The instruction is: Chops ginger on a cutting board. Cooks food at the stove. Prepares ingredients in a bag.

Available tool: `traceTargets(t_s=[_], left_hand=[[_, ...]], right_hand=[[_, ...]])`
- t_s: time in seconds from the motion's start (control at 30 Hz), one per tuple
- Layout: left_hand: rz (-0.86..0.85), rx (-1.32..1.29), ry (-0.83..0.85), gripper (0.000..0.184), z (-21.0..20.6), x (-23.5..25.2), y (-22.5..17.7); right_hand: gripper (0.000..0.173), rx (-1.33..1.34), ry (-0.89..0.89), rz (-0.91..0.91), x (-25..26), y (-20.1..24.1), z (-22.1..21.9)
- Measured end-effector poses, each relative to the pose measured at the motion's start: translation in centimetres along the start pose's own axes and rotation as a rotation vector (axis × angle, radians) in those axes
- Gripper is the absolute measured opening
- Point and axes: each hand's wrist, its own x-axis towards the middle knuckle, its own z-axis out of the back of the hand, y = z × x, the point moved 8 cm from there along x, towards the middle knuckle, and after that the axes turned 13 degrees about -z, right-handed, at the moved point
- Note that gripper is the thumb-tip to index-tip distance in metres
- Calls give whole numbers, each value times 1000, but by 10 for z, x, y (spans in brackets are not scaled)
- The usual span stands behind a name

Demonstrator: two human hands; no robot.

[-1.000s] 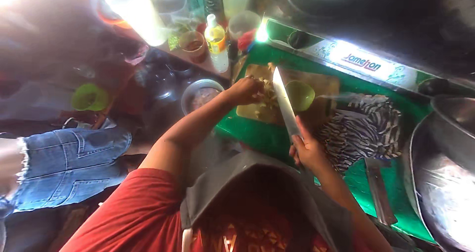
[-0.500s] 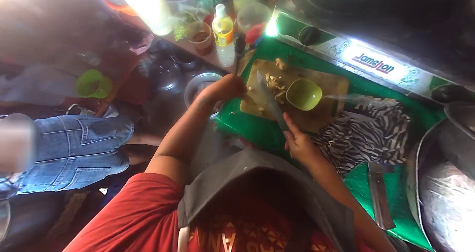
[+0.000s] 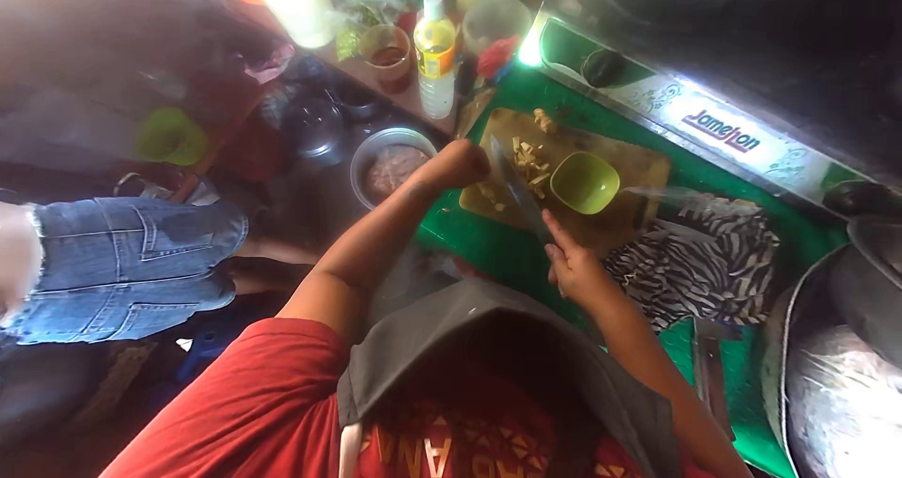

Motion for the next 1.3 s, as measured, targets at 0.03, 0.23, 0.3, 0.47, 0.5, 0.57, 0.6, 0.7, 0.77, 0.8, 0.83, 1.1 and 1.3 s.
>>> traceTargets(t_s=[0.03,0.23,0.3,0.47,0.5,0.57,0.6,0.7,0.77,0.8,0.83,1.1,1.3], left_hand=[[1,52,-16,14,-1,2,0],[-13,167,-179,24,11,11,-6],[10,184,-152,28,4,19,-9],[95,230,-117,16,-8,23,-12],[96,225,-120,15,-9,20,-13],[99,237,-144,14,-9,17,-12],[103,243,-165,14,-10,16,-11],[121,258,-201,17,-12,14,-8],[123,272,-211,18,-12,15,-8],[131,272,-203,18,-12,15,-9],[139,274,-193,17,-12,15,-10],[139,328,-145,18,-15,19,-11],[-67,283,-197,20,-19,11,-33]], right_hand=[[54,34,-14,-3,-4,-2,3],[54,199,-18,-96,-20,-9,7],[54,254,-4,-103,-21,-10,4],[53,178,-32,-113,-26,-1,3],[53,139,-35,-107,-26,-1,2],[53,69,-47,-77,-25,-3,0],[53,41,-55,-63,-24,-4,-1],[53,-27,-78,-37,-26,-3,-3],[53,-92,-128,19,-28,0,-1],[54,-143,-158,37,-31,3,0],[55,-205,-190,43,-33,7,0],[64,-340,23,-236,-19,22,-8],[58,98,63,-254,-25,0,12]])
